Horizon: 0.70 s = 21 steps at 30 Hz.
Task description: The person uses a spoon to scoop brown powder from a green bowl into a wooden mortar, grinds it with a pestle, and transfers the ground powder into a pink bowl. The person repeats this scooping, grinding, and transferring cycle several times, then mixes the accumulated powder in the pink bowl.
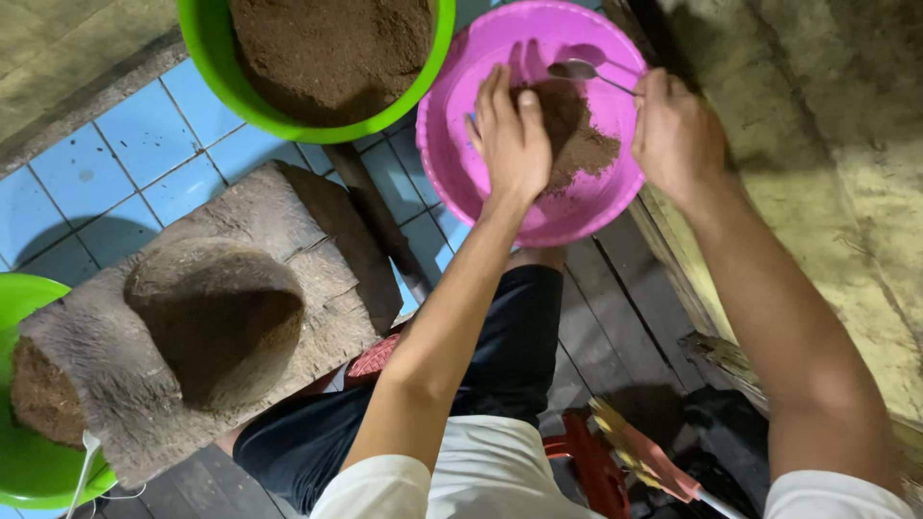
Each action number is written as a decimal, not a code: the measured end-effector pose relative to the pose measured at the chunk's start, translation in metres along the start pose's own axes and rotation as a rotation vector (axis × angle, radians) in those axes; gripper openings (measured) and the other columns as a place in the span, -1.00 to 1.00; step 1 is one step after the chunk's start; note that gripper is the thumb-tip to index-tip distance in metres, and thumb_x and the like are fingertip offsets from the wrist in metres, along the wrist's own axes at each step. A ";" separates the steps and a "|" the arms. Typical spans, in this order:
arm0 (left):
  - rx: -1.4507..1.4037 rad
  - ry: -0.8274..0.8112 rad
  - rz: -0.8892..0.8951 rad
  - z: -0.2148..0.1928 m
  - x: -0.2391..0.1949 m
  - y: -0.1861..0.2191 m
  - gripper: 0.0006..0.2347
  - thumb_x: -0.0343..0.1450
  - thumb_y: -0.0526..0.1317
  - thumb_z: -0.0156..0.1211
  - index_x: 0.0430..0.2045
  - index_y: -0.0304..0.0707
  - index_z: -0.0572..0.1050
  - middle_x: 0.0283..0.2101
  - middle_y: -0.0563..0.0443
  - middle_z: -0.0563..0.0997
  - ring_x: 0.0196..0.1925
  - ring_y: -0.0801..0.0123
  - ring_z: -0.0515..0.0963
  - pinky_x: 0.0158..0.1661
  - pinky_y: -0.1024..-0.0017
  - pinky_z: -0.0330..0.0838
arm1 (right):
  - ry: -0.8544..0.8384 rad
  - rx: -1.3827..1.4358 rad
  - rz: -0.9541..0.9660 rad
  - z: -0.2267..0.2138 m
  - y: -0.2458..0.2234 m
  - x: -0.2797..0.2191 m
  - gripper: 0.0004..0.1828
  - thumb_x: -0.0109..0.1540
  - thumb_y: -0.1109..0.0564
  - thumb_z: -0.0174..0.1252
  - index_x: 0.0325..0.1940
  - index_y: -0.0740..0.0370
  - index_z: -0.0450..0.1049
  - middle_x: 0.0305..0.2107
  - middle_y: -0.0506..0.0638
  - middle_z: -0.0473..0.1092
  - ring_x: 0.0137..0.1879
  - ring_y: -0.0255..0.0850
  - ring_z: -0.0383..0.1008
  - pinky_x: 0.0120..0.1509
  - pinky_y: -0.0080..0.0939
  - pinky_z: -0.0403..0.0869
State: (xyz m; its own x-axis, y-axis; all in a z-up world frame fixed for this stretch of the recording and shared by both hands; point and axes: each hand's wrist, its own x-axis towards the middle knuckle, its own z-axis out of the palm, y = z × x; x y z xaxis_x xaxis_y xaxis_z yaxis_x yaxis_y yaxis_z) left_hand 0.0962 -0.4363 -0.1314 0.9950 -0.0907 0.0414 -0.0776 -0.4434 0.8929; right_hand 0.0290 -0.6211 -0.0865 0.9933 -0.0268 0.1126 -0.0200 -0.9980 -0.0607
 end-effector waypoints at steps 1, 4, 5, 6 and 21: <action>0.000 0.000 0.003 0.000 0.001 -0.003 -0.24 0.47 0.29 -0.76 0.36 -0.26 0.17 0.50 -0.17 0.21 0.59 0.03 0.10 0.51 -0.28 -0.38 | 0.003 0.000 0.002 0.004 0.001 -0.002 -0.77 0.55 0.29 0.01 0.17 0.61 0.39 -0.47 0.10 0.44 -0.68 -0.27 0.39 -0.79 -0.34 0.45; 0.193 -0.067 0.062 0.000 0.002 -0.011 -0.40 0.42 -0.06 0.03 0.39 -0.22 0.12 0.55 -0.19 0.04 0.63 -0.08 -0.10 0.47 -0.37 -0.40 | 0.202 -0.015 -0.092 0.014 0.002 -0.007 -0.91 0.48 0.40 0.01 -0.02 0.52 0.42 -0.38 0.15 0.39 -0.57 -0.24 0.35 -0.62 -0.31 0.44; 0.229 -0.067 0.097 -0.001 0.002 -0.012 -0.41 0.43 -0.05 0.02 0.39 -0.23 0.14 0.55 -0.18 0.02 0.63 -0.09 -0.09 0.46 -0.40 -0.36 | 0.176 -0.018 -0.081 0.015 0.003 -0.008 -0.92 0.47 0.41 0.02 -0.02 0.53 0.42 -0.37 0.17 0.40 -0.57 -0.22 0.38 -0.61 -0.30 0.50; 0.265 -0.067 0.131 -0.001 0.001 -0.012 -0.42 0.43 -0.03 0.00 0.39 -0.25 0.16 0.56 -0.16 0.01 0.63 -0.10 -0.09 0.46 -0.42 -0.32 | 0.149 -0.021 -0.069 0.016 0.004 -0.010 -0.93 0.45 0.43 0.04 -0.01 0.54 0.43 -0.36 0.20 0.42 -0.58 -0.20 0.42 -0.61 -0.29 0.55; -0.364 -0.150 0.536 -0.258 -0.116 0.123 -0.67 0.66 -0.10 -0.13 0.25 -0.30 0.31 0.41 -0.21 0.35 0.54 0.02 0.41 0.61 0.04 0.37 | -0.105 0.872 0.230 -0.104 -0.085 -0.034 -0.93 0.54 0.27 -0.02 0.09 0.30 0.35 -0.41 0.01 0.30 -0.36 -0.26 0.24 -0.33 -0.22 0.22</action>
State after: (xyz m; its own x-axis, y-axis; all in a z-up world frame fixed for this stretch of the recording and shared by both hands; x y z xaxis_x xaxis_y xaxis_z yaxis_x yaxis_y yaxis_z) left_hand -0.0131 -0.2502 0.0897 0.8034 -0.3492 0.4823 -0.5068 0.0243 0.8617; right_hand -0.0149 -0.5418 0.0180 0.9815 -0.1719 -0.0840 -0.1685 -0.5695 -0.8046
